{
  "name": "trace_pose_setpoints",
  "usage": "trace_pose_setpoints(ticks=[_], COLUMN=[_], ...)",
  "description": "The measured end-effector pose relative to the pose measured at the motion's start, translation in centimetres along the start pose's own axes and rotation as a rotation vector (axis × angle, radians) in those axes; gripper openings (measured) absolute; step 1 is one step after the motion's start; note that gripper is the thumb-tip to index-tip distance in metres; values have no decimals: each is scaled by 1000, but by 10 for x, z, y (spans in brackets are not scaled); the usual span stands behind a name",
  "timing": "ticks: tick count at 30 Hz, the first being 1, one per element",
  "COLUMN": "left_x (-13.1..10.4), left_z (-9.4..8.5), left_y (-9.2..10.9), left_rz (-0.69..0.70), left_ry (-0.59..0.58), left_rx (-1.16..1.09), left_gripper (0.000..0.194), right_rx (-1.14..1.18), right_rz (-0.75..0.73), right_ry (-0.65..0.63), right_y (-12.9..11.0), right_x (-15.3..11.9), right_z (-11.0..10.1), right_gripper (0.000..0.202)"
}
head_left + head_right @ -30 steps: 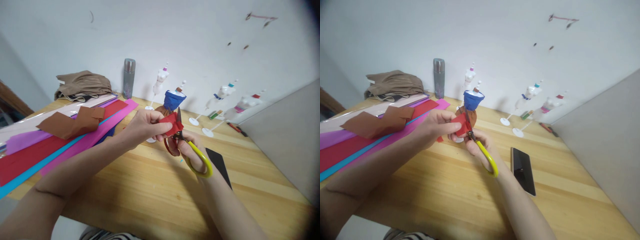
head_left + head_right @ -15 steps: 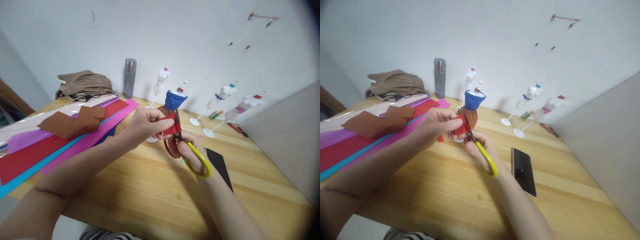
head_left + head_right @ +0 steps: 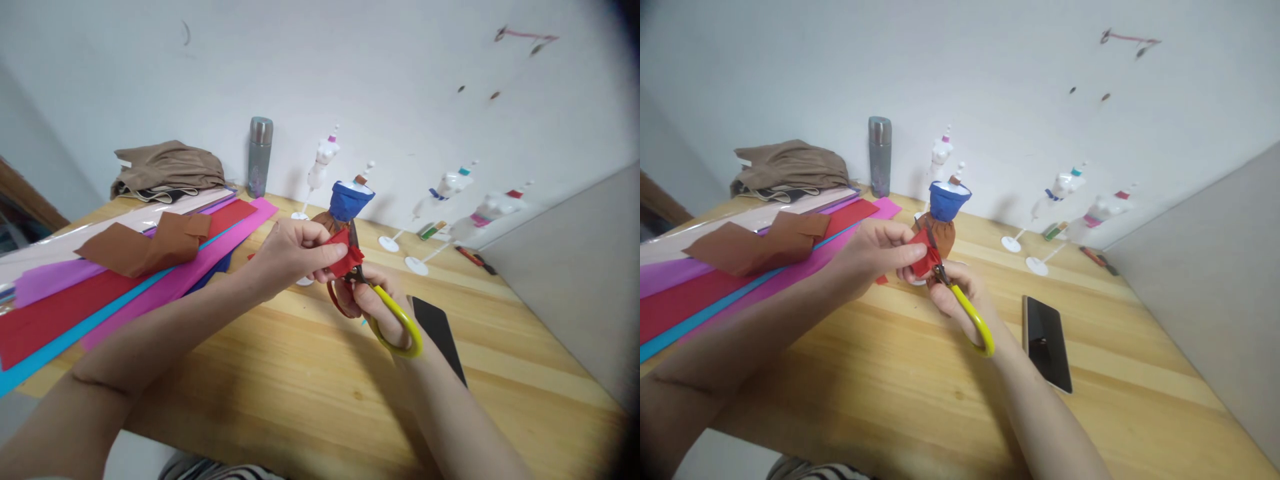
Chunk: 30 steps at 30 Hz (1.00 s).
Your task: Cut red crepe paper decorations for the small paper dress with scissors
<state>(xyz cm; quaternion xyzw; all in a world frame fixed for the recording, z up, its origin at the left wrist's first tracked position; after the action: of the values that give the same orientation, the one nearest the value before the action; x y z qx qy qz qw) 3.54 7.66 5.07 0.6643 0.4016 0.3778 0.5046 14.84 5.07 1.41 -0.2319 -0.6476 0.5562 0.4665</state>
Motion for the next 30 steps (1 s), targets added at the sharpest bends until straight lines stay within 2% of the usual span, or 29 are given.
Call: trace_pose_setpoints(ticks=[5,11,17,22,26,30], left_x=[0,1,0,-1,-1,-1], left_z=[0,1,2,1,1,2], left_y=[0,2,4,5,5,8], left_rz=[8,26,23,43,47,70], left_ry=[0,-4,-11,-7,-8,-18], left_rx=[3,-20,-34,-27,-21,-34], left_gripper=[32,32,32,29,28,31], right_rx=[17,68,33,28,20,30], right_rz=[8,-1,4,-53,29,28], right_ry=[3,-11,-11,4,18,17], right_y=[-2,-6,-1,-3,2,0], right_x=[1,2,0,-1,-1,-2], right_z=[3,7,3,-1,0,1], right_gripper=[48,42,49,51,49,50])
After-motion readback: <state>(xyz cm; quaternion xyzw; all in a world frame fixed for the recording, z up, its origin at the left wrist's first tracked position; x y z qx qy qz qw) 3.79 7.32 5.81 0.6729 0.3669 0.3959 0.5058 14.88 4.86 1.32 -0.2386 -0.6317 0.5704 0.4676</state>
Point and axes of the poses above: each hand's wrist, its own x-axis towards the middle knuckle, its own z-axis out of the palm, y = z × x, the point moved 10 cm from there along x, towards the middle knuckle, and after that the axes turned 13 degrees about x, right-handed, at the moved point
